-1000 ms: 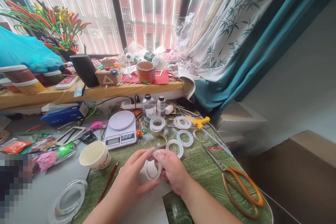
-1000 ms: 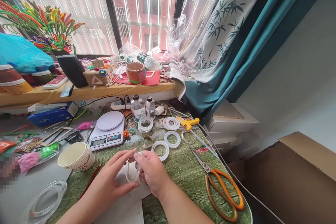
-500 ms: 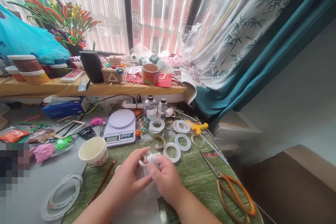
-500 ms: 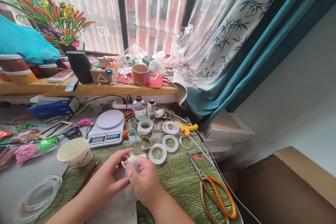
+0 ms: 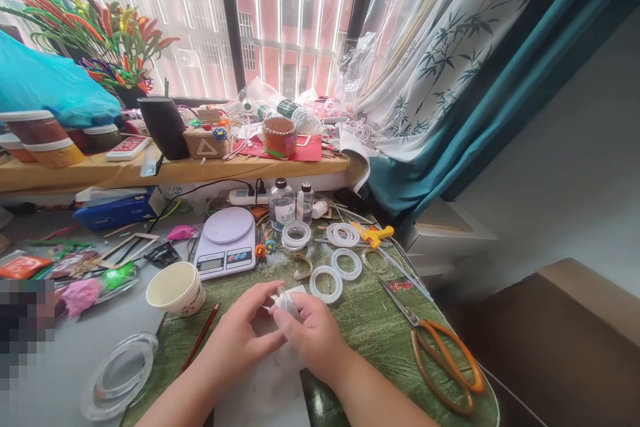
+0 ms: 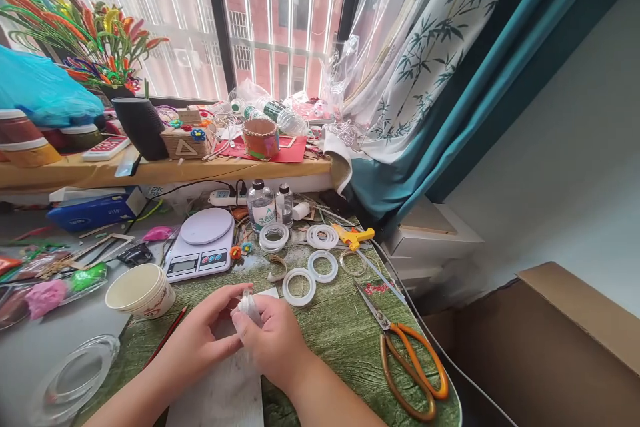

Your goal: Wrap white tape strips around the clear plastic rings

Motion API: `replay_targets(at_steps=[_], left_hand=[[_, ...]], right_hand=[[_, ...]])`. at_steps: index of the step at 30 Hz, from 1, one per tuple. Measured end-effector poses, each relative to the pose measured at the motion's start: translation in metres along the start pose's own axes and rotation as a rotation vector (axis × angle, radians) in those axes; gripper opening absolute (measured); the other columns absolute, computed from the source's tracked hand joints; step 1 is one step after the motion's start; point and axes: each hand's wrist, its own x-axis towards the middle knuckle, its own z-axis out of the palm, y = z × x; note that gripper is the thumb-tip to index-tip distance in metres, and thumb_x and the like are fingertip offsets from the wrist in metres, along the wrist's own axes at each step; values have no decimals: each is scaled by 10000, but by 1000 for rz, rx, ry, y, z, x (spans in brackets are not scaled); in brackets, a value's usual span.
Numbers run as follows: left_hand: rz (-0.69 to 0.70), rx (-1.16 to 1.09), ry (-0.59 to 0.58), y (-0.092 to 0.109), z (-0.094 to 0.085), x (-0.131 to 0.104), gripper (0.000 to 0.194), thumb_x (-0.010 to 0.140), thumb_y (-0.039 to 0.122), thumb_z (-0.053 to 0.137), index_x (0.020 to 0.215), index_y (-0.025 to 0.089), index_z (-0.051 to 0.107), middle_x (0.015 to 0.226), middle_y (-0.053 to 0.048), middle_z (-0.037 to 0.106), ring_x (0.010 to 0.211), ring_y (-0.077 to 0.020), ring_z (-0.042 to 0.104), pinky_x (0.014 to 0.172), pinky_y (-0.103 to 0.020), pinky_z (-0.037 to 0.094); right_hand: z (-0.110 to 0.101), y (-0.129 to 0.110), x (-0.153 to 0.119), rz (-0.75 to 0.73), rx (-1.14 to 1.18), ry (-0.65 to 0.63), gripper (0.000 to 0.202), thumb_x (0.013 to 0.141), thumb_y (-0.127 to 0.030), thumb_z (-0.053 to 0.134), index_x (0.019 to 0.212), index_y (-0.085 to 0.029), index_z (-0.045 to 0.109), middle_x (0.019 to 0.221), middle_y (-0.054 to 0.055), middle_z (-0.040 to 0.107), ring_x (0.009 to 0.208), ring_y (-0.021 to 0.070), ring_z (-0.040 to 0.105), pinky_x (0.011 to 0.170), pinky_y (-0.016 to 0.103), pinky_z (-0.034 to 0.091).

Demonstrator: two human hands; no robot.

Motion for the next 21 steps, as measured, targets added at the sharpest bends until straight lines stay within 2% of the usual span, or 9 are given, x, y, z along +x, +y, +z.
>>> replay_targets(at_steps=[3,6,8,11,15,21], left_hand=[[54,50,13,0,0,1,718,815,238,762,1472,364,503,1450,-76,591,1226,-293,639,1000,-416,574],[93,70,-26,4,-3,2,731,805,197,771,1456,420,526,1414,-49,605,1151,-266,671,947,-370,596],[71,35,-40,7,-4,2,724,792,192,779,1439,416,544,1335,-42,645,1019,-227,706,830,-313,625],[22,-17,-64,11,-5,0,728,772,190,790,1429,393,553,1280,-36,671,929,-200,716,767,-286,630],[3,-29,-81,11,-4,-2,728,747,180,790,1419,356,572,1293,-52,684,989,-233,719,798,-311,633],[8,-2,-50,8,-1,-3,645,773,212,784,1381,318,596,1312,-72,696,1095,-268,707,861,-351,629]], right_hand=[[-3,8,4,101,160,43,417,876,-575,658,871,-161,707,663,-7,573,577,128,471,575,248,407],[-5,11,6,166,225,56,478,851,-636,658,877,-160,687,551,-68,430,455,84,298,456,222,265],[-4,9,5,124,188,58,471,860,-631,656,851,-161,678,599,-42,478,501,98,362,486,226,313],[-2,3,1,-15,53,26,400,912,-548,640,817,-162,683,753,24,593,690,154,508,655,267,424],[-2,0,-2,-74,-41,0,365,963,-485,586,819,-163,681,744,20,573,696,164,493,670,283,407],[-3,8,-1,-77,-82,34,370,965,-492,593,827,-161,683,752,22,569,703,167,490,687,291,415]])
